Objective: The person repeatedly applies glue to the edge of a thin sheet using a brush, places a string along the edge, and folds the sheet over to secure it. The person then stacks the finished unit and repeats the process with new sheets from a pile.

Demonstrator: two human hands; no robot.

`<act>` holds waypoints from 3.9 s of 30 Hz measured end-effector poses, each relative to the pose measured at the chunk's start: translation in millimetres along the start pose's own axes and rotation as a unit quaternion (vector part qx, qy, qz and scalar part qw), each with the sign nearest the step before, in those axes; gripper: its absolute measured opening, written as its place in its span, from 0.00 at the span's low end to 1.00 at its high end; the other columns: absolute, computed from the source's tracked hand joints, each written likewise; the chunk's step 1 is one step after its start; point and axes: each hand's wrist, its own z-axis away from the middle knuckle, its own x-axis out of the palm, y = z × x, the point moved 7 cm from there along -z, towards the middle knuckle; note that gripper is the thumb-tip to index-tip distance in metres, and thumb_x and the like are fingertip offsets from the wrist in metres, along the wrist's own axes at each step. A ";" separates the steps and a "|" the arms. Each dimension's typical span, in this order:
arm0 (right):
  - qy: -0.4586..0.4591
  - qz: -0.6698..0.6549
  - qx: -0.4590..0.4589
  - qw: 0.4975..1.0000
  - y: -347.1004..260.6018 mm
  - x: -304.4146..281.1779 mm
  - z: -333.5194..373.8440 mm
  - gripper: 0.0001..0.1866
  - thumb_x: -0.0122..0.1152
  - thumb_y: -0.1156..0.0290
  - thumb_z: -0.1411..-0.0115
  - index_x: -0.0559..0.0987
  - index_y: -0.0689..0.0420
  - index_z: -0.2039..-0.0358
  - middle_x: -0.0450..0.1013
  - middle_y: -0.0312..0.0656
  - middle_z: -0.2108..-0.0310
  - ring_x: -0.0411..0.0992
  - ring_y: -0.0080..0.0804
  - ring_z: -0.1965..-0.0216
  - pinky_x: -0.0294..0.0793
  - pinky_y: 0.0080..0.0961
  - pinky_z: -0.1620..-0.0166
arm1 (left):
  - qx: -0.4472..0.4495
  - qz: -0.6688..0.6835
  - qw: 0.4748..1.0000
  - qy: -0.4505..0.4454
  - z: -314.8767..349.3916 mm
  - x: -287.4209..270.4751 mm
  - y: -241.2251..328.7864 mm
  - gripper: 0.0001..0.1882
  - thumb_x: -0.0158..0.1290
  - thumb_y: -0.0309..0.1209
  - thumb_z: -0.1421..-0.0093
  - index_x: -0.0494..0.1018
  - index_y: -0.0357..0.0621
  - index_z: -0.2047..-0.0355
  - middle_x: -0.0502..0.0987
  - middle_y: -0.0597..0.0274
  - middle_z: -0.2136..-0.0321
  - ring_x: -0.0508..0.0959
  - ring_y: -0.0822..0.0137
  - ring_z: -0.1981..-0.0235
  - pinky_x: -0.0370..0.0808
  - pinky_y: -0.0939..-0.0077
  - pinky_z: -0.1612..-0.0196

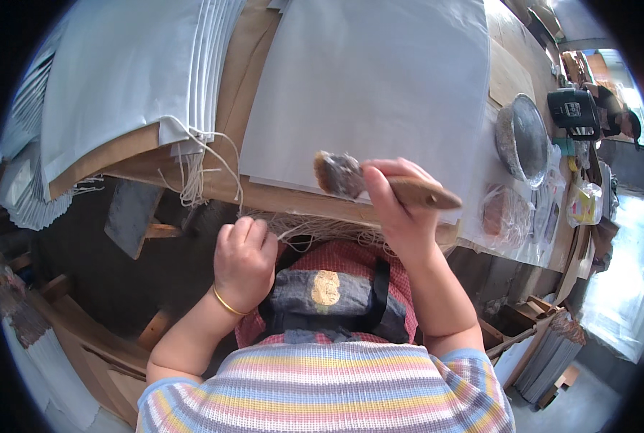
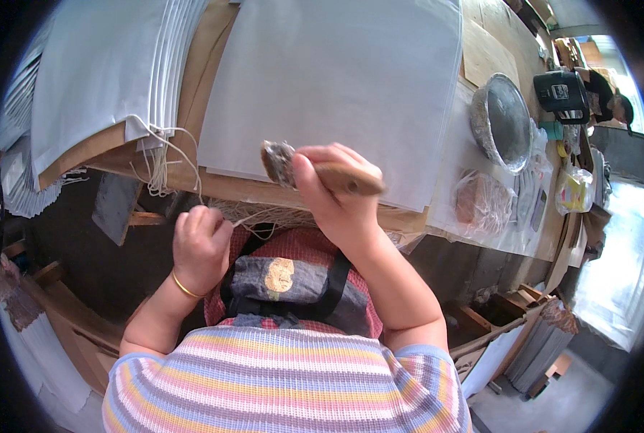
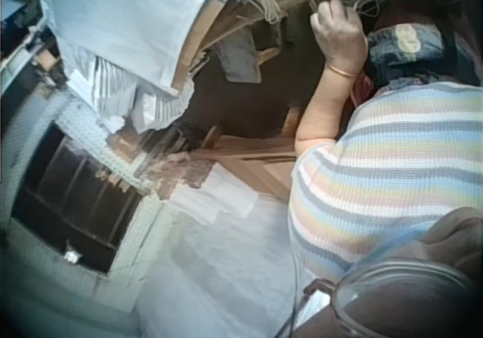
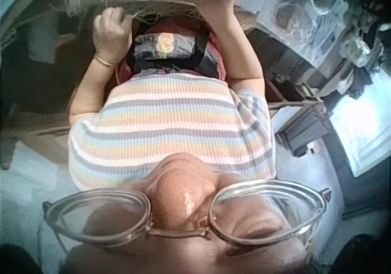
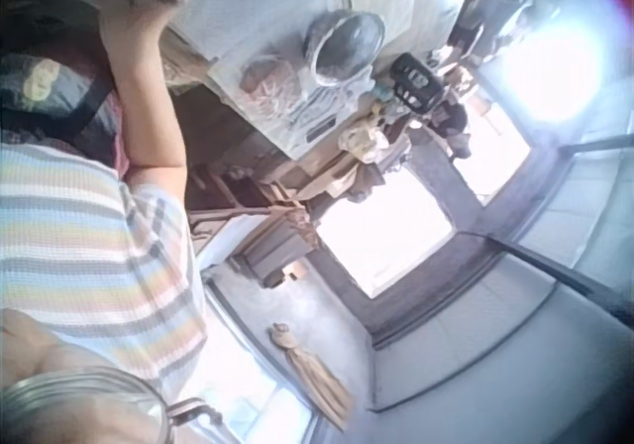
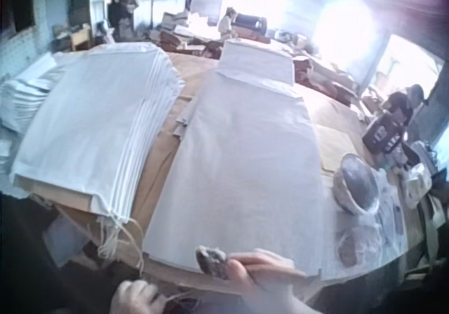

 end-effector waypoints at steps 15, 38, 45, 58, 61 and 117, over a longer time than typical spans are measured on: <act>0.077 0.235 0.138 0.959 40.0 -79.2 17.2 0.11 0.60 0.71 0.47 0.74 0.62 0.83 0.70 0.45 0.86 0.69 0.41 0.84 0.69 0.31 0.76 | 0.010 -0.098 0.994 -0.049 -51.7 16.3 -10.7 0.06 0.48 0.21 0.52 0.72 0.29 0.76 0.71 0.35 0.49 0.72 0.50 0.53 0.71 0.62 0.50; 0.080 0.624 0.021 0.777 61.7 -281.8 127.8 0.21 0.56 0.83 0.51 0.80 0.57 0.55 0.75 0.44 0.62 0.74 0.42 0.62 0.74 0.34 0.56 | -0.111 0.586 0.783 -0.179 -31.3 -34.6 19.0 0.09 0.51 0.28 0.50 0.69 0.35 0.83 0.78 0.44 0.69 0.75 0.66 0.79 0.70 0.79 0.75; -0.185 0.082 -0.066 0.977 14.4 -57.2 132.0 0.17 0.65 0.78 0.50 0.78 0.60 0.57 0.74 0.46 0.56 0.72 0.42 0.51 0.75 0.34 0.53 | 0.086 0.679 0.707 -0.179 -42.7 -83.0 69.7 0.08 0.55 0.26 0.53 0.72 0.34 0.85 0.72 0.60 0.89 0.71 0.69 0.91 0.64 0.79 0.87; -0.009 0.124 0.138 0.982 38.5 -179.6 63.0 0.04 0.64 0.80 0.48 0.82 0.62 0.70 0.74 0.37 0.75 0.70 0.22 0.75 0.67 0.17 0.72 | -0.148 0.219 0.961 0.085 -59.9 -82.9 -78.5 0.06 0.56 0.24 0.41 0.75 0.30 0.70 0.73 0.65 0.77 0.70 0.75 0.74 0.66 0.81 0.69; 0.002 0.110 0.243 0.964 102.7 -158.9 54.4 0.06 0.67 0.78 0.51 0.80 0.65 0.71 0.74 0.38 0.75 0.70 0.22 0.74 0.69 0.18 0.70 | -0.160 0.172 0.969 0.076 -68.6 -37.5 -100.4 0.06 0.56 0.24 0.42 0.76 0.31 0.69 0.76 0.61 0.77 0.71 0.75 0.75 0.69 0.80 0.69; -0.182 0.402 -0.009 0.897 70.2 16.5 47.7 0.48 0.57 0.47 0.44 0.51 0.63 0.33 0.46 0.50 0.31 0.43 0.45 0.30 0.38 0.41 0.30 | 0.054 -0.088 0.969 -0.222 -90.3 69.7 3.2 0.54 0.44 0.65 0.46 0.45 0.33 0.33 0.42 0.43 0.32 0.37 0.50 0.30 0.29 0.54 0.31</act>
